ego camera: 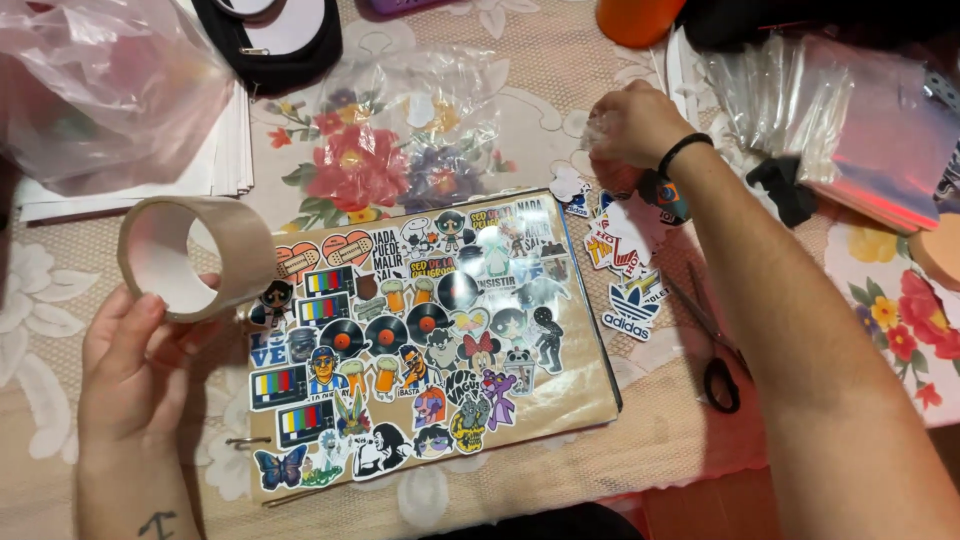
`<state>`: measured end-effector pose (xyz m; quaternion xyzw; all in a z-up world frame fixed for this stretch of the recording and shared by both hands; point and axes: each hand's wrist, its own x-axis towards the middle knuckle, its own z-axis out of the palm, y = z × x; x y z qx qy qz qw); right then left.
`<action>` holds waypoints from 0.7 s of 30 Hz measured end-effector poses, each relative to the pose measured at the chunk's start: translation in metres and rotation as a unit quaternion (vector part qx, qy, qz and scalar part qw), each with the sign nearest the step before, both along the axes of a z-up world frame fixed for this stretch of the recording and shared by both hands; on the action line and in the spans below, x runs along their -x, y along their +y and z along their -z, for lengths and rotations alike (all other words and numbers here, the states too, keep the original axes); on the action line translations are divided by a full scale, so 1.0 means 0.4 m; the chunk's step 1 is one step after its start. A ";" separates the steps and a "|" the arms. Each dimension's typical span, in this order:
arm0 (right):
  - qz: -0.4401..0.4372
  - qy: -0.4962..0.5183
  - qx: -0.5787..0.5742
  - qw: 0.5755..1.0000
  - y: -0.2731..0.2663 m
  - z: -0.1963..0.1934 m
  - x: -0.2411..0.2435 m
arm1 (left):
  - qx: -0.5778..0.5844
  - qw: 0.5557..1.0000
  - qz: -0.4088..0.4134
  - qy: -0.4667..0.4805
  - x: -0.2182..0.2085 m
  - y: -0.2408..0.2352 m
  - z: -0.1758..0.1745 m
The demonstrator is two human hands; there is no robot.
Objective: The person removes stickers from a plastic bag and places them on a sticker-covered notebook. They use scissors to trim the edges of a sticker and apply clear tape over the stickers on the notebook.
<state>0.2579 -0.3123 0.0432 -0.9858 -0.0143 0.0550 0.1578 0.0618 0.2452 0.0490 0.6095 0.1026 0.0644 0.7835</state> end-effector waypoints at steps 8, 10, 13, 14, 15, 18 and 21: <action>-0.020 -0.106 -0.005 0.994 -0.020 -0.089 -0.082 | 0.023 1.000 -0.005 0.010 0.000 -0.004 0.019; -0.044 -0.148 0.024 0.988 -0.031 -0.073 -0.138 | 0.036 0.999 -0.001 0.010 -0.004 -0.017 0.017; -0.037 -0.185 -0.013 0.982 0.011 -0.058 -0.216 | 0.023 0.998 -0.014 0.052 -0.006 -0.036 0.002; -0.033 -0.184 -0.032 0.982 0.027 -0.047 -0.236 | 0.022 0.998 -0.016 0.057 -0.006 -0.038 0.005; -0.029 -0.182 -0.052 0.982 0.041 -0.035 -0.256 | 0.021 0.998 -0.019 0.061 -0.007 -0.041 0.008; -0.013 -0.216 -0.064 0.974 0.048 0.023 -0.325 | 0.042 0.998 -0.028 0.032 -0.010 -0.034 0.021; 0.038 -0.106 -0.038 0.993 0.134 -0.068 -0.248 | 0.062 0.998 -0.034 0.002 -0.007 -0.023 0.024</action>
